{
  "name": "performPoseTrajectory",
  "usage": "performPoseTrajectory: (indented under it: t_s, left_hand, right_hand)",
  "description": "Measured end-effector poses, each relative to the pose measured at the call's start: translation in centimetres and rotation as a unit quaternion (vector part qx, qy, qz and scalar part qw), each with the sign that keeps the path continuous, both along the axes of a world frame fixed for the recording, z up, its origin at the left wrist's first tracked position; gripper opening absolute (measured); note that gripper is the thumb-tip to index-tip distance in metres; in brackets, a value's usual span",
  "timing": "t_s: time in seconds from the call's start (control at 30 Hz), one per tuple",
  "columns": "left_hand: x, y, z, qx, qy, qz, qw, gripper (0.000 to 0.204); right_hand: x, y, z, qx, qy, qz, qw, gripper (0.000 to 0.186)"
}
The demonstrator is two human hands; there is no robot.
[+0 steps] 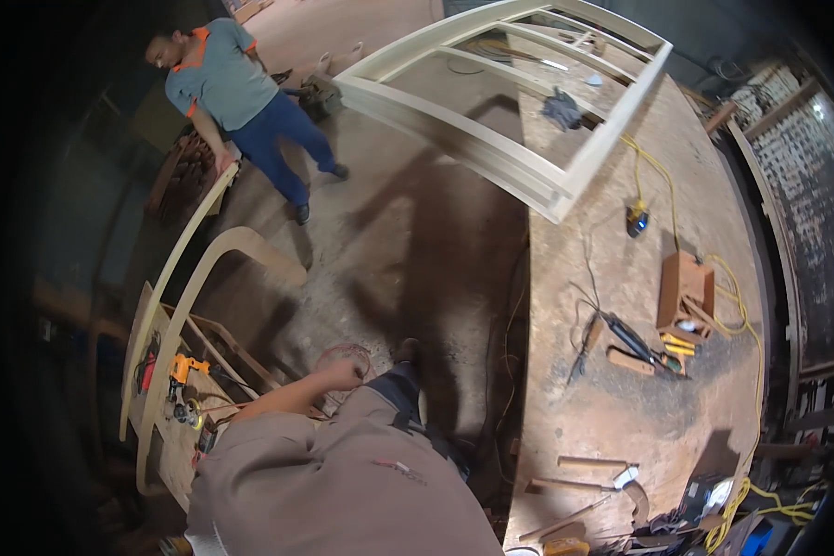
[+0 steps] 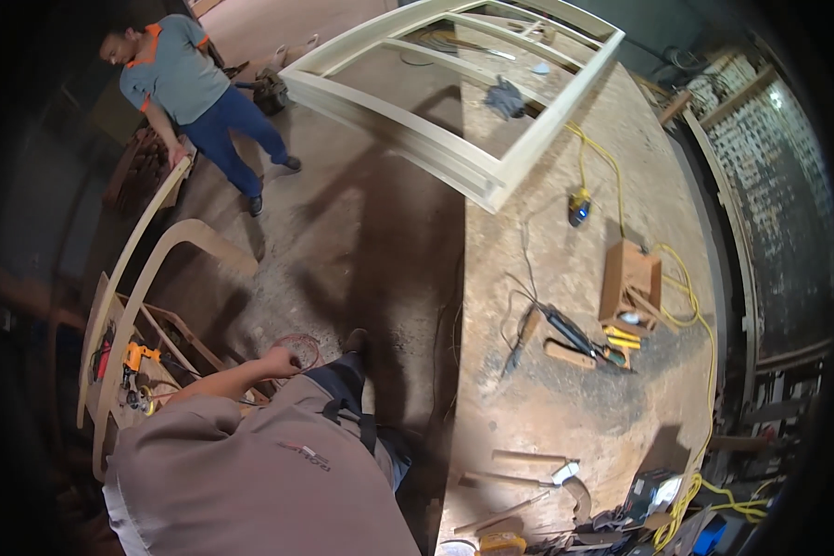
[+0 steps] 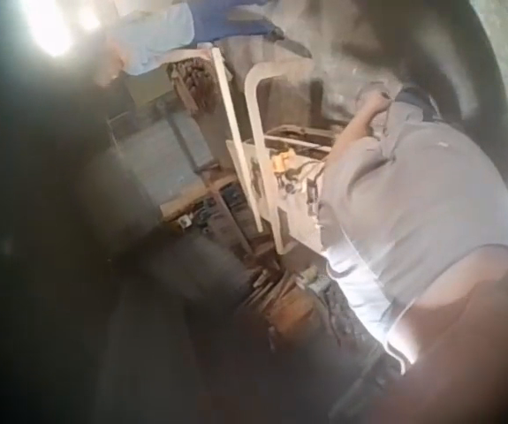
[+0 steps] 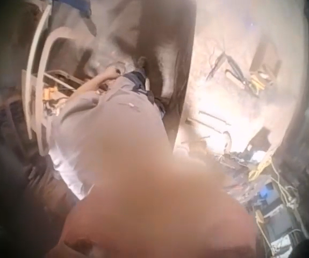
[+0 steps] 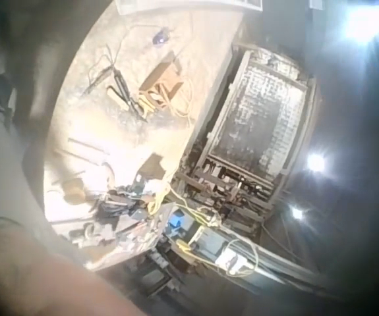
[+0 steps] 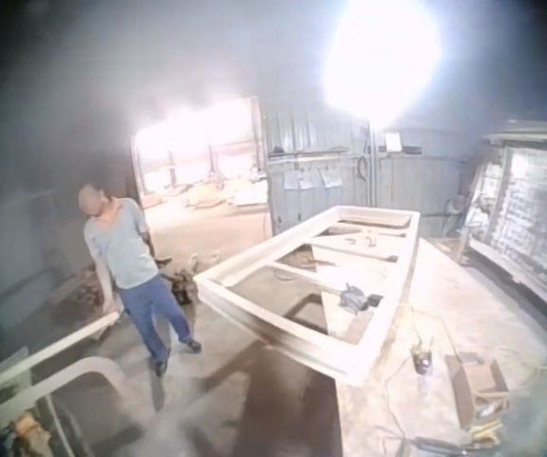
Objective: The person cuts a small wooden strip using a miter saw, sands the piece with a power sander, and then fits it into a large wooden window frame by applying wood glue with a brush and pressing it into a joint.
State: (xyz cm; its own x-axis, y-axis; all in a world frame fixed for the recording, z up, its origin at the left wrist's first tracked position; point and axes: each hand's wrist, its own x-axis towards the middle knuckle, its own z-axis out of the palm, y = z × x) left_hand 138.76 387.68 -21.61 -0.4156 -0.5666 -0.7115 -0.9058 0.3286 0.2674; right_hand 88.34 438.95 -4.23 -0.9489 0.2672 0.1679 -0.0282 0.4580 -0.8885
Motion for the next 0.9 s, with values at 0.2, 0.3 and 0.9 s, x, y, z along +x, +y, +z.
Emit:
performPoseTrajectory:
  t_s: [0.2, 0.3, 0.9]
  left_hand:
    - [-1.4, -6.4, -3.1, 0.056, 0.054, 0.033, 0.996, 0.028]
    - [-0.9, -11.8, -4.4, 0.072, 0.073, 0.035, 0.994, 0.027]
    - [7.4, -33.1, -7.4, -0.048, 0.182, 0.423, 0.886, 0.027]
  right_hand:
    - [1.2, -18.3, 3.1, -0.122, -0.029, 0.149, 0.981, 0.031]
    - [2.5, -29.1, 4.0, -0.168, -0.052, 0.218, 0.960, 0.032]
    - [2.4, -78.5, 5.7, -0.295, -0.215, 0.533, 0.764, 0.037]
